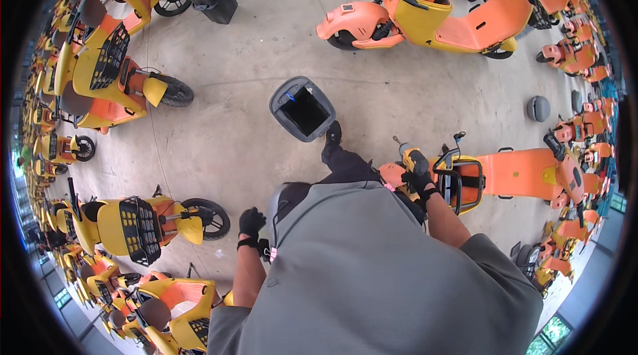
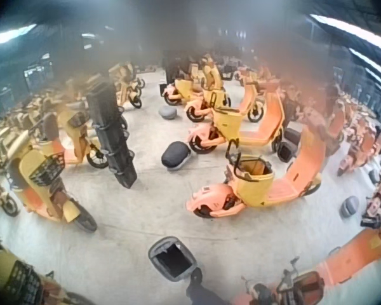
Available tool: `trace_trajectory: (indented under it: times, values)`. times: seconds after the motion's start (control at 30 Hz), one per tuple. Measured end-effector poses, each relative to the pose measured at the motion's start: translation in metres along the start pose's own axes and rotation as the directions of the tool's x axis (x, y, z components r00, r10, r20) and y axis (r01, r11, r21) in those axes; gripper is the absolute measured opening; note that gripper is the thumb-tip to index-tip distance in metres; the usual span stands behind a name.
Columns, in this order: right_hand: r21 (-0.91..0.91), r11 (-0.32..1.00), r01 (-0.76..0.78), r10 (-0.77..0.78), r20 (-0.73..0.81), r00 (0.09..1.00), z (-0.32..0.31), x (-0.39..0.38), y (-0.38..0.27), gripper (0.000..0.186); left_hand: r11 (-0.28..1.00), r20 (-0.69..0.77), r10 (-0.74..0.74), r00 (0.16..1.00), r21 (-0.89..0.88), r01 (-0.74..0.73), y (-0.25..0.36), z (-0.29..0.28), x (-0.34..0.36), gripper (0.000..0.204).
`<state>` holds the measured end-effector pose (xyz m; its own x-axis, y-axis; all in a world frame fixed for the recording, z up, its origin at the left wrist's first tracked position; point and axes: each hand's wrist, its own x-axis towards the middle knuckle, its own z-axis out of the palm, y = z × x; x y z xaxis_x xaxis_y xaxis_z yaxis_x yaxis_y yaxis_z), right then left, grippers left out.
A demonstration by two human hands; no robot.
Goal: The person uses a power drill to remove screws from the interior compartment of a scooter, positions a plastic component inside, and uses the drill to secure the part with screws.
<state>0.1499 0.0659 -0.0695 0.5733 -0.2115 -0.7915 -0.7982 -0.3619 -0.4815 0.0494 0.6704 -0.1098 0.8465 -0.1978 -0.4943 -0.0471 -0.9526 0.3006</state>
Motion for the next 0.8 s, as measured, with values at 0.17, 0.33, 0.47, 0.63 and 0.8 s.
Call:
trace_trajectory:
  times: [0.17, 0.33, 0.47, 0.63, 0.8]
  values:
    - [0.091, 0.995, 0.044, -0.043, -0.018, 0.999, -0.014, 0.036, -0.005, 0.036, 0.021, 0.203, -0.372, 0.906, -0.974, 0.226, -0.028, -0.038, 0.075, 0.009]
    - [-0.160, 0.975, 0.157, -0.169, -0.063, 0.984, -0.018, 0.022, -0.039, 0.039, -0.180, 0.409, -0.249, 0.878, -0.910, 0.373, -0.026, -0.071, 0.118, 0.012]
    - [-0.292, 0.866, 0.405, -0.461, -0.152, 0.874, -0.006, 0.029, -0.007, 0.040, -0.077, 0.471, -0.391, 0.791, -0.873, 0.481, 0.024, -0.126, 0.159, 0.020]
    - [-0.269, 0.812, 0.518, -0.571, -0.179, 0.801, 0.007, 0.030, 0.009, 0.038, 0.421, 0.246, -0.292, 0.924, -0.835, 0.355, 0.019, -0.134, 0.188, 0.023]
    - [0.312, 0.827, 0.467, -0.383, -0.295, 0.875, 0.022, 0.038, 0.025, 0.023, 0.356, 0.269, -0.324, 0.907, -0.854, 0.380, 0.045, -0.156, 0.216, 0.020]
